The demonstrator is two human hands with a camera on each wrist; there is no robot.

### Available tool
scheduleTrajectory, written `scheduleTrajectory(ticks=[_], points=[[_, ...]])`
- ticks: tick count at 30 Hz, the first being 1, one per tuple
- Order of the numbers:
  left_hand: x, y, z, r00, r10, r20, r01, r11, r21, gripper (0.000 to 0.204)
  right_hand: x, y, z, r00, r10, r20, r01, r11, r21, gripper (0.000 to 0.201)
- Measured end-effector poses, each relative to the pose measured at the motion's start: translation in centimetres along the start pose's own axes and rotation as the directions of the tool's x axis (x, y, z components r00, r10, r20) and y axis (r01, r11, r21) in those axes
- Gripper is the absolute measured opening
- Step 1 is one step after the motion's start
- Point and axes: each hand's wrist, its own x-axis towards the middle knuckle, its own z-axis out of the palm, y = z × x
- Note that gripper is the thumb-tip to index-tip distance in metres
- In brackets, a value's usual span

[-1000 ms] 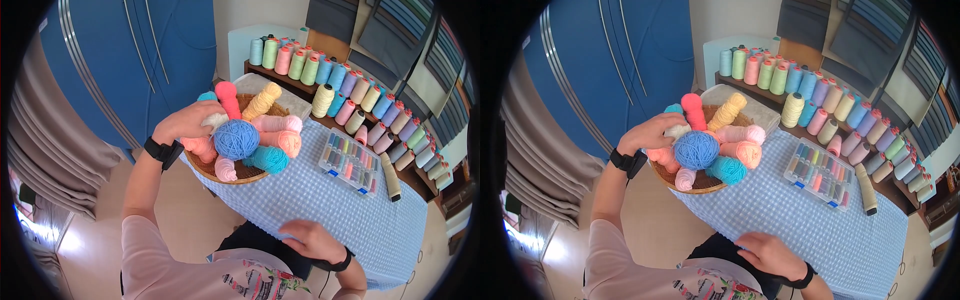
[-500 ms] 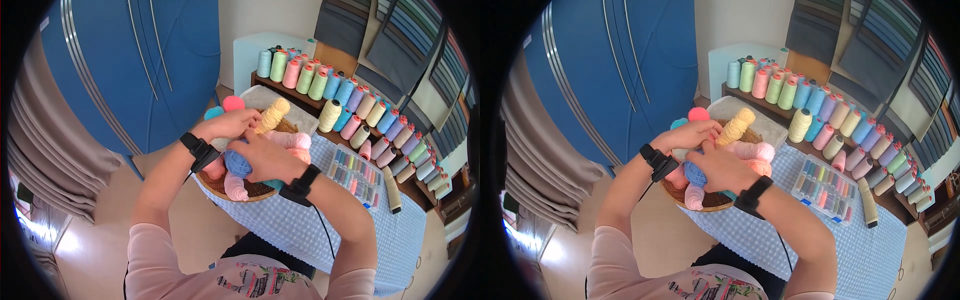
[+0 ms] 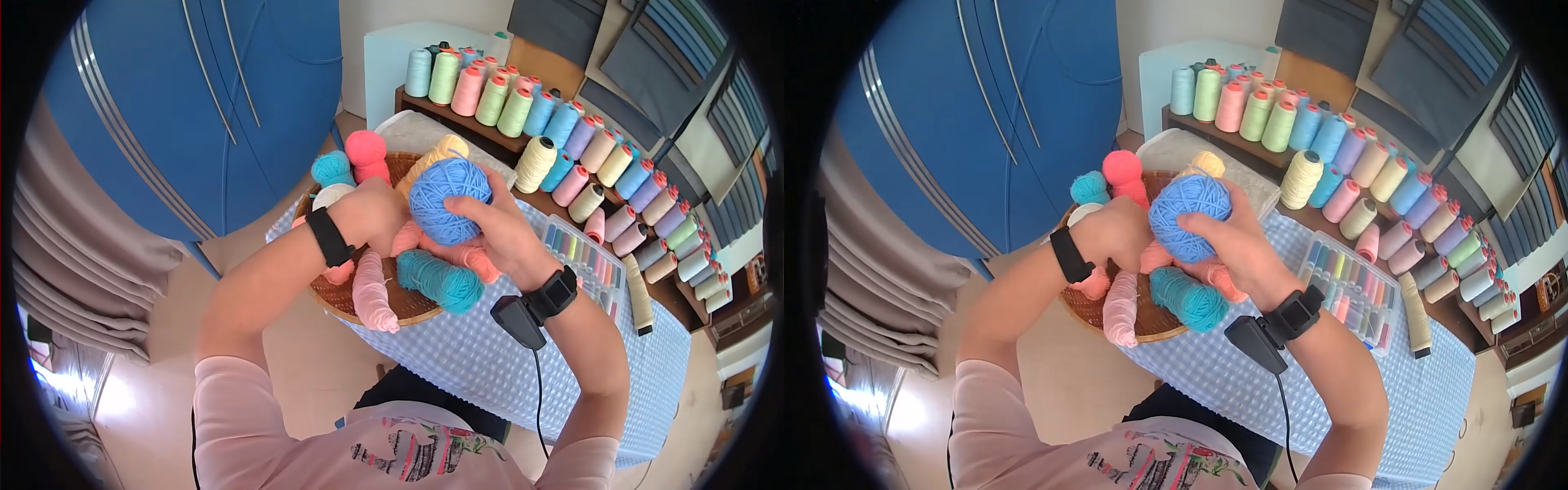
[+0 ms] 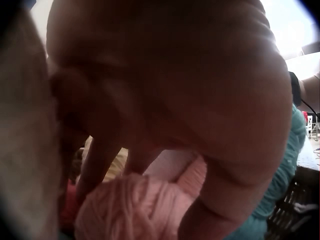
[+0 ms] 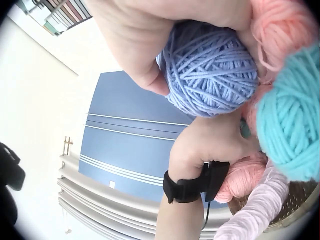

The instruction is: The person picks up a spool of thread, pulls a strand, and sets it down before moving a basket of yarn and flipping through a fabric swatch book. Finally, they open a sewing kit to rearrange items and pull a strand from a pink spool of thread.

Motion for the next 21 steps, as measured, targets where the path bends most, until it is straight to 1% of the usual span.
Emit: scheduleTrajectory(ticks=[2, 3, 4, 5, 7, 8, 10, 11, 12, 13, 14, 16, 17, 19, 20, 21], points=[[-0.3, 0.3, 0.5, 0.999, 0.033, 0.006, -0.033, 0.999, 0.013, 0.015, 0.2, 0.0, 0.1, 1.0, -0.006, -0.023, 0.006, 1.0, 0.005, 0.073], [-0.3, 0.3, 1.2, 0.99, 0.086, -0.115, -0.086, 0.996, 0.01, 0.015, 0.2, 0.0, 0.3, 0.999, -0.016, -0.038, 0.016, 1.0, -0.007, 0.073], [-0.2, 0.4, 1.9, 0.962, 0.137, -0.235, -0.138, 0.99, 0.011, 0.015, 0.3, 0.0, 0.4, 0.998, -0.026, -0.053, 0.025, 0.999, -0.02, 0.073], [-0.2, 0.4, 2.4, 0.962, 0.14, -0.233, -0.141, 0.99, 0.013, 0.015, 0.4, 0.0, 0.6, 0.998, -0.026, -0.056, 0.025, 1.0, -0.018, 0.073], [-0.3, 0.4, 2.6, 0.924, 0.229, -0.306, -0.21, 0.973, 0.094, 0.014, 0.5, -0.1, 0.8, 0.996, -0.046, -0.075, 0.039, 0.995, -0.096, 0.073], [-0.5, 0.5, 2.2, 0.924, 0.23, -0.306, -0.21, 0.973, 0.096, 0.014, 0.6, 0.0, 0.8, 0.996, -0.048, -0.076, 0.041, 0.995, -0.095, 0.073], [-1.1, 0.5, 0.7, 0.974, 0.195, -0.112, -0.185, 0.978, 0.1, 0.024, 0.9, 0.3, 0.6, 0.997, -0.038, -0.062, 0.032, 0.994, -0.105, 0.073], [-1.7, 0.2, 0.5, 0.973, 0.198, -0.115, -0.187, 0.977, 0.101, 0.024, 0.8, 0.0, 0.6, 0.997, -0.041, -0.065, 0.034, 0.994, -0.107, 0.073], [-2.7, -0.7, 0.6, 0.939, 0.187, -0.29, -0.175, 0.982, 0.068, 0.033, 0.7, -0.4, 0.8, 0.995, 0.02, -0.1, -0.022, 0.999, -0.023, 0.072], [-3.8, -1.4, 0.7, 0.876, 0.164, -0.453, -0.168, 0.985, 0.032, 0.042, 0.7, -0.6, 0.9, 0.988, 0.083, -0.129, -0.075, 0.995, 0.064, 0.072], [-4.8, -1.8, 0.4, 0.876, 0.167, -0.452, -0.171, 0.985, 0.033, 0.042, 0.8, -0.6, 1.0, 0.988, 0.083, -0.131, -0.075, 0.995, 0.067, 0.072], [-6.9, -2.5, -0.1, 0.861, 0.163, -0.482, -0.193, 0.981, -0.013, 0.057, 0.9, -0.5, 1.2, 0.991, 0.069, -0.116, -0.061, 0.995, 0.074, 0.072], [-7.5, -2.7, 0.0, 0.862, 0.12, -0.493, -0.19, 0.977, -0.093, 0.058, 1.1, -0.4, 1.6, 0.991, 0.068, -0.117, -0.06, 0.995, 0.076, 0.072], [-8.5, -3.2, 0.5, 0.867, 0.098, -0.489, -0.175, 0.978, -0.114, 0.061, 1.5, 0.2, 2.5, 0.987, 0.018, -0.16, -0.029, 0.997, -0.068, 0.075], [-9.0, -3.6, 0.7, 0.871, 0.072, -0.486, -0.158, 0.978, -0.138, 0.064, 1.8, 0.6, 3.0, 0.987, 0.017, -0.162, -0.029, 0.997, -0.067, 0.075], [-9.5, -3.9, 1.0, 0.87, 0.075, -0.487, -0.16, 0.978, -0.135, 0.064, 2.1, 0.9, 3.5, 0.984, 0.005, -0.176, -0.031, 0.989, -0.143, 0.07]])
